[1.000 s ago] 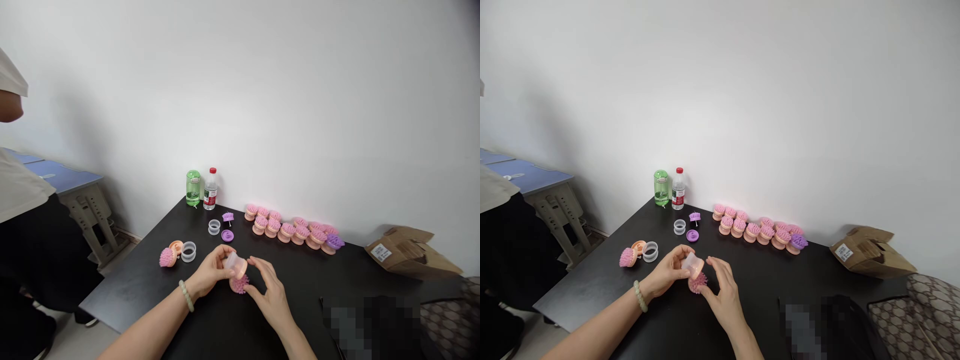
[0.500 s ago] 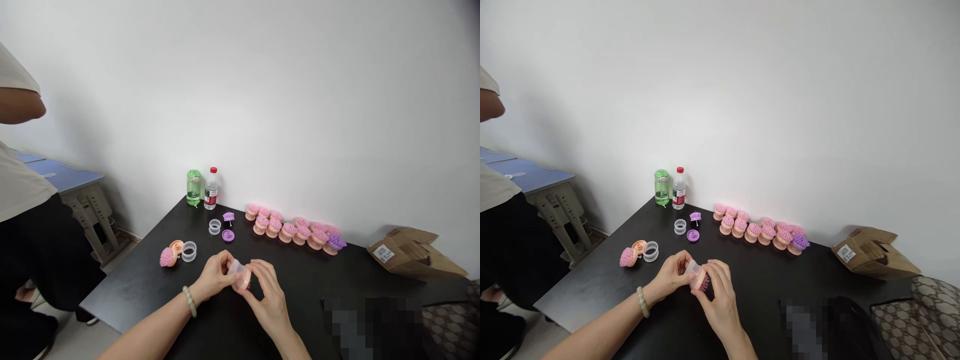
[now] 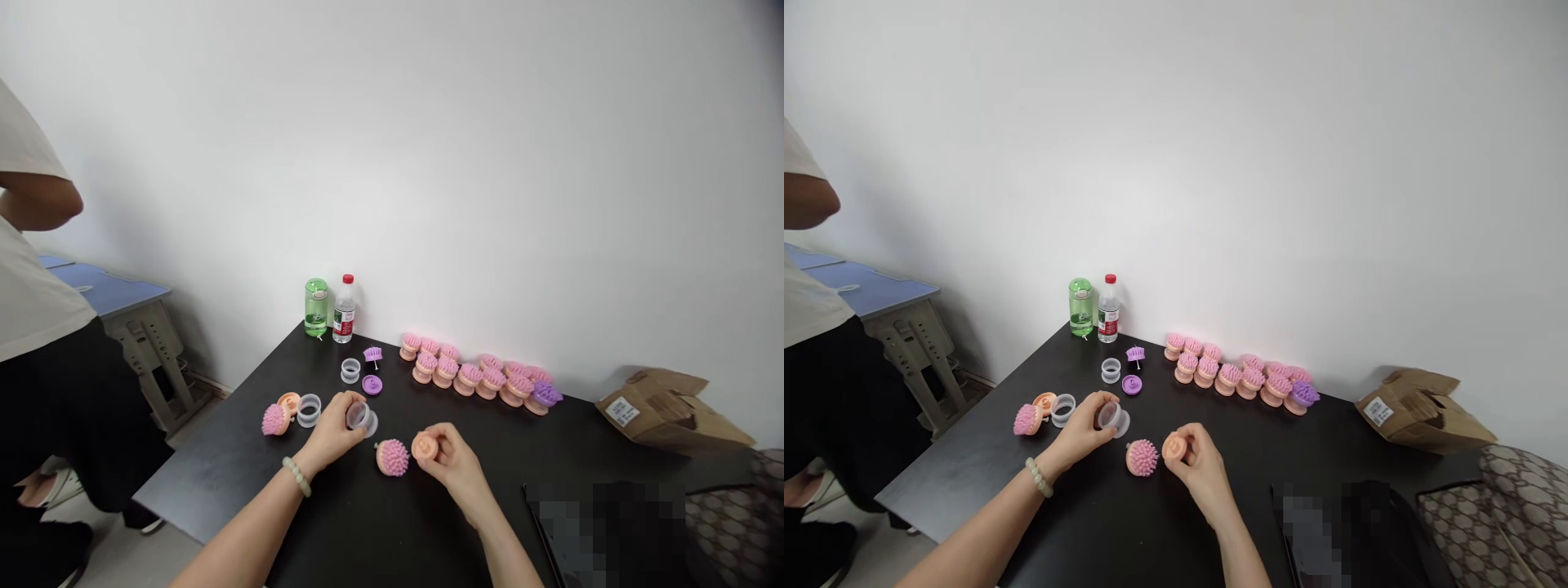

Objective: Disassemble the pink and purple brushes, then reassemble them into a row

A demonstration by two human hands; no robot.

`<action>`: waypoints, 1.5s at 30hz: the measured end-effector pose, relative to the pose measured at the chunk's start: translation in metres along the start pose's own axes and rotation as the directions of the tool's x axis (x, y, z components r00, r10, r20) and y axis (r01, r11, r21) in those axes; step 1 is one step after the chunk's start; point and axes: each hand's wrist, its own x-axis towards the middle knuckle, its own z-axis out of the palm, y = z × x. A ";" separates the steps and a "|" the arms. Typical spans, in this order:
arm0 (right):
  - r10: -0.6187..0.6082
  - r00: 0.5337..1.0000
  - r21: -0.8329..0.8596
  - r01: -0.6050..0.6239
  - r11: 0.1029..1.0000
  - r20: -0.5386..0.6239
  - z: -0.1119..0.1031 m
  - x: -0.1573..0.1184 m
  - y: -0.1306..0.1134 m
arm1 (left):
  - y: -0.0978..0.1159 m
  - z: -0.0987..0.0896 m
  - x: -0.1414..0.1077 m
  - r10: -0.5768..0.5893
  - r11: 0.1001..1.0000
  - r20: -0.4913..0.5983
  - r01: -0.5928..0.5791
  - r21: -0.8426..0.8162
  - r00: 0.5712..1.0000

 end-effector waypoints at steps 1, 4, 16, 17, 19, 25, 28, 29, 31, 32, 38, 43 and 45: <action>0.058 0.992 0.010 -0.060 0.998 0.108 -0.003 0.001 0.000 | -0.001 -0.001 -0.001 0.017 0.993 0.007 -0.018 0.121 1.000; 0.086 0.957 -0.130 -0.051 0.990 0.277 -0.009 0.003 -0.004 | -0.002 -0.001 -0.004 0.045 0.928 0.055 -0.062 0.368 0.997; 0.050 0.941 -0.516 0.138 0.846 0.334 0.008 -0.008 -0.001 | -0.001 0.011 -0.012 0.105 0.885 0.290 -0.222 0.409 0.951; 0.042 0.945 -0.526 0.143 0.838 0.325 0.010 -0.006 0.002 | -0.002 0.014 -0.012 0.118 0.877 0.279 -0.232 0.421 0.953; 0.009 0.957 -0.539 0.156 0.828 0.290 0.015 -0.003 0.009 | -0.004 0.019 -0.011 0.144 0.861 0.257 -0.249 0.444 0.956; -0.145 0.975 -0.552 0.216 0.805 0.171 0.029 0.014 0.018 | -0.010 0.020 0.001 0.189 0.856 0.189 -0.256 0.450 0.964; -0.200 0.968 -0.564 0.252 0.787 0.153 0.037 0.021 0.019 | -0.013 0.017 0.008 0.187 0.870 0.174 -0.246 0.428 0.967; -0.209 0.966 -0.568 0.259 0.781 0.152 0.039 0.023 0.019 | -0.013 0.016 0.010 0.180 0.875 0.169 -0.236 0.422 0.969; -0.224 0.963 -0.570 0.269 0.776 0.150 0.043 0.025 0.020 | -0.012 0.013 0.013 0.159 0.886 0.166 -0.215 0.410 0.973; -0.230 0.961 -0.566 0.275 0.777 0.151 0.044 0.025 0.021 | -0.011 0.012 0.013 0.147 0.894 0.171 -0.206 0.399 0.974; -0.198 0.966 -0.518 0.257 0.816 0.167 0.043 0.016 0.019 | -0.009 0.005 0.008 0.108 0.924 0.202 -0.173 0.341 0.973; -0.146 0.978 -0.479 0.200 0.855 0.147 0.028 0.010 0.016 | -0.008 0.004 0.001 0.118 0.941 0.158 -0.161 0.296 0.980; -0.134 0.985 -0.461 0.167 0.872 0.105 0.018 0.013 0.016 | -0.007 0.005 -0.002 0.144 0.952 0.124 -0.172 0.255 0.982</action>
